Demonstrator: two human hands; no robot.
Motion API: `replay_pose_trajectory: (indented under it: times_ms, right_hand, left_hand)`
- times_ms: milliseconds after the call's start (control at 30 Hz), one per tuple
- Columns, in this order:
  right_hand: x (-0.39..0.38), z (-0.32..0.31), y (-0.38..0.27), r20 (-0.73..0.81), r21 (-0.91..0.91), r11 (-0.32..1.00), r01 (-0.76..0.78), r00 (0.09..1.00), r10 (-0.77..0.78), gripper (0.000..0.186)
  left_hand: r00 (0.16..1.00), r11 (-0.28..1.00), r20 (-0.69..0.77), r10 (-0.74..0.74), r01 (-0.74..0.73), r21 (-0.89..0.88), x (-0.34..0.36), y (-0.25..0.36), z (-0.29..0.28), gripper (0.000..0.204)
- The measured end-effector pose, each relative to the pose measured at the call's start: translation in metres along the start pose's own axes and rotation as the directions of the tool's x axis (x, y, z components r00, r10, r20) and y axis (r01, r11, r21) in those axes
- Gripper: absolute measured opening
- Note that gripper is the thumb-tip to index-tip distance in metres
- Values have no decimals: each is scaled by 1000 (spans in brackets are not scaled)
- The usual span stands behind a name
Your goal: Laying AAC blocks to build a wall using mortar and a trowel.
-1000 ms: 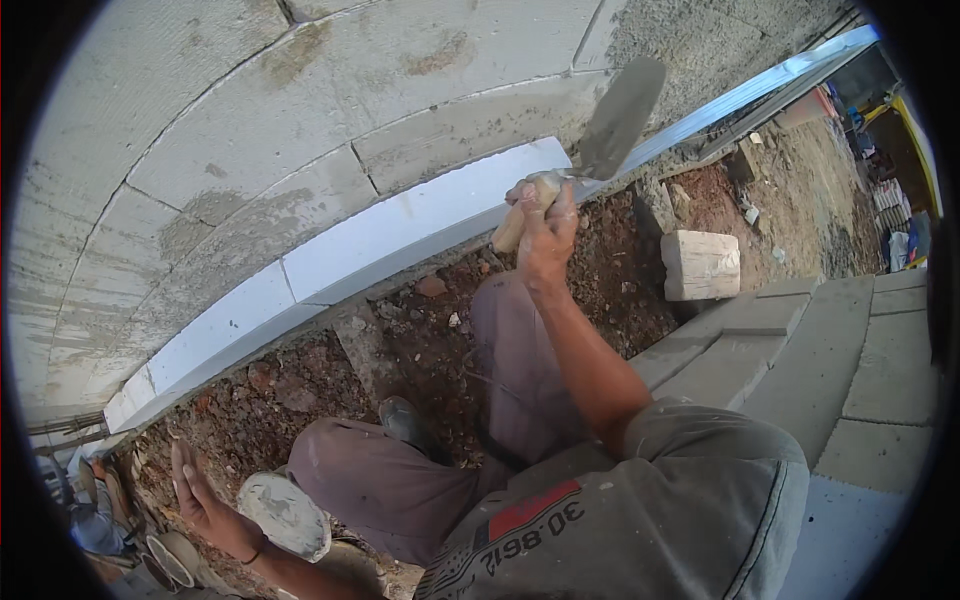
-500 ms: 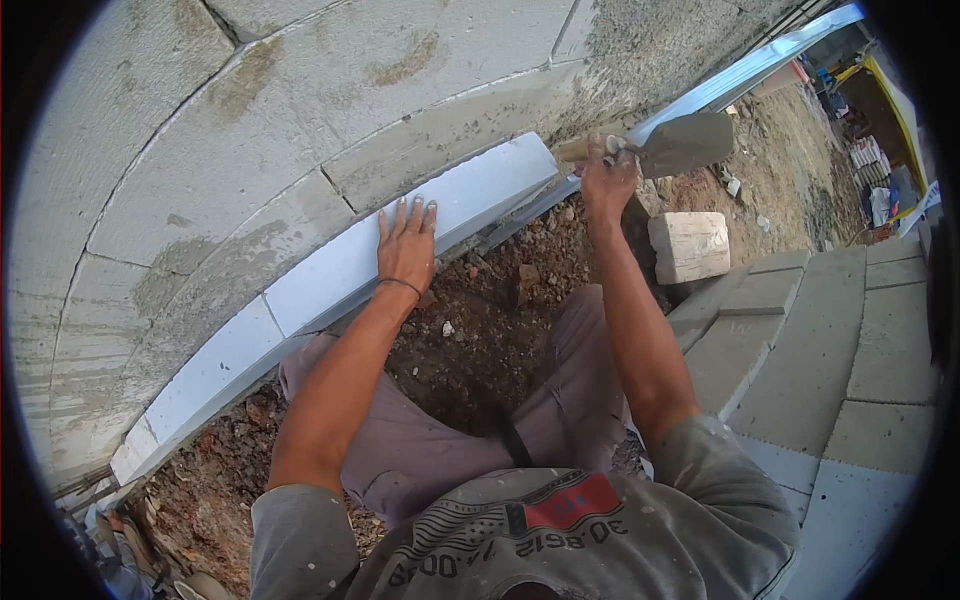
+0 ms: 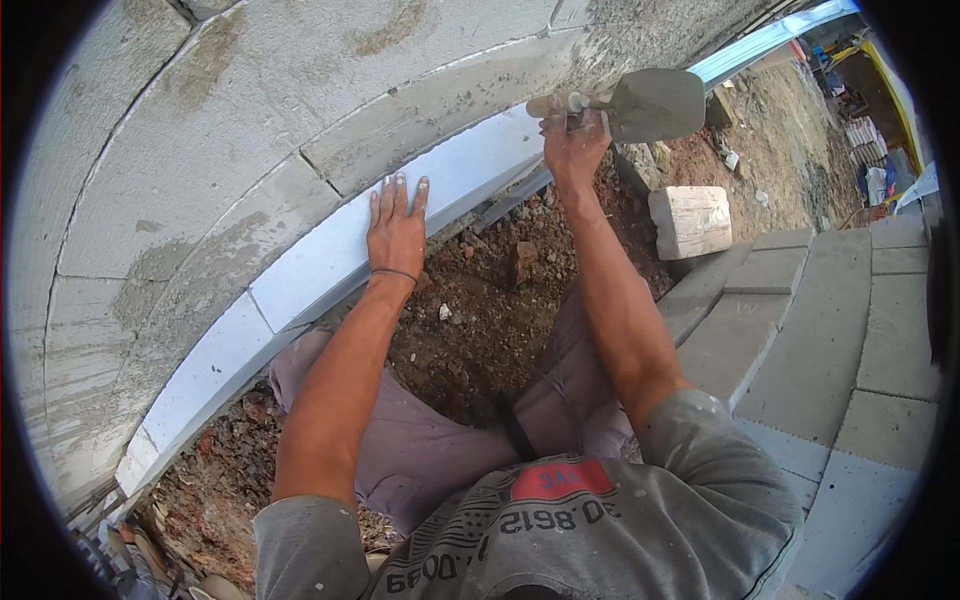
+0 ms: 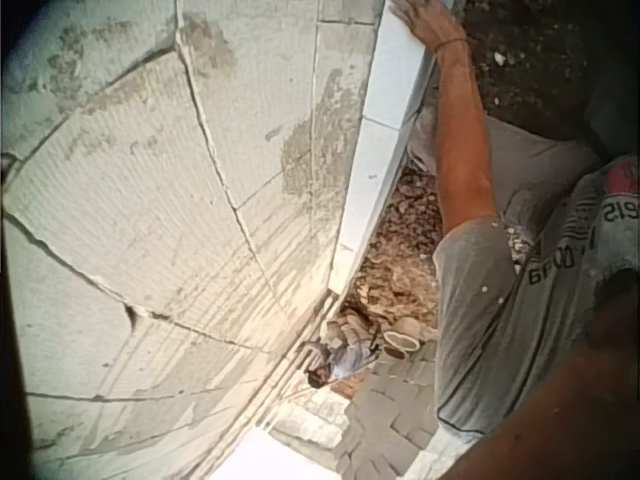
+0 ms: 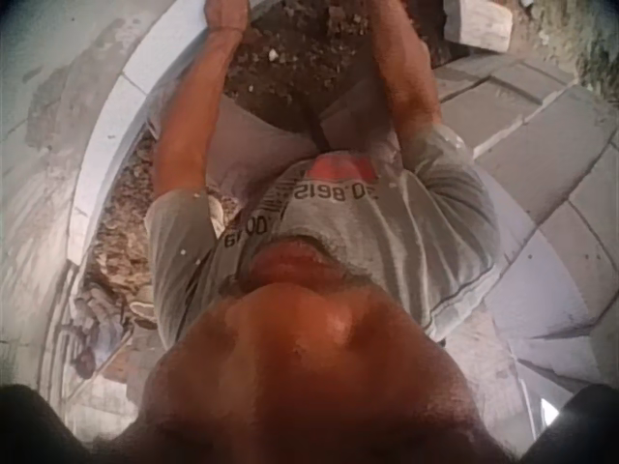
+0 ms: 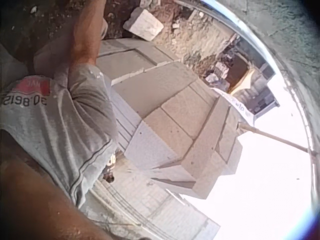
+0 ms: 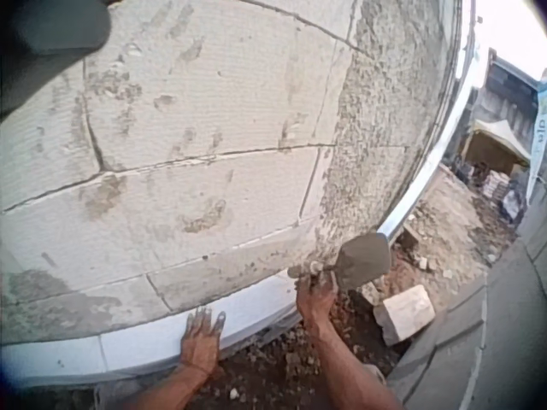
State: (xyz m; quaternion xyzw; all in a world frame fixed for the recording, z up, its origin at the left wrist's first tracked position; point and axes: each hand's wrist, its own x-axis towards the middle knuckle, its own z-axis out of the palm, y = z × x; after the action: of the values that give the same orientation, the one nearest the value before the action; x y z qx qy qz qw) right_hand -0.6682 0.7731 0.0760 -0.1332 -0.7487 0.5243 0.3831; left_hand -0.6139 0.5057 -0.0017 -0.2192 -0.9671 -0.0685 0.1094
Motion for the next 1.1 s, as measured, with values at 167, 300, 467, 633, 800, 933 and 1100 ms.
replay_pose_trajectory:
  times_ms: [167,300,467,633,800,933,1100]
  right_hand:
    - [18,-9,36,118,-376,834,404,914,-389,24]
    - [16,-3,32,62,4,999,32,998,-32,31]
    - [23,7,25,191,-67,993,92,979,-78,31]
    - [49,-9,58,256,-162,978,134,962,-89,24]
    - [16,3,54,268,-159,929,334,920,-285,26]
    - [17,4,46,365,-42,988,-148,918,153,20]
    - [-5,1,19,290,-34,998,53,956,-40,27]
  left_hand:
    - [999,1000,-23,28,-29,-10,2,6,10,75]
    - [999,1000,-39,20,-19,21,-3,5,5,58]
    - [1000,1000,-17,-9,9,-10,-4,-4,5,57]
    - [1000,1000,-20,8,-9,-20,14,7,5,59]
    - [1000,998,-1,-1,1,-68,7,5,1,71]
    - [999,997,-53,-11,8,-73,0,2,8,64]
    - [997,991,-68,-34,25,-129,1,5,12,63]
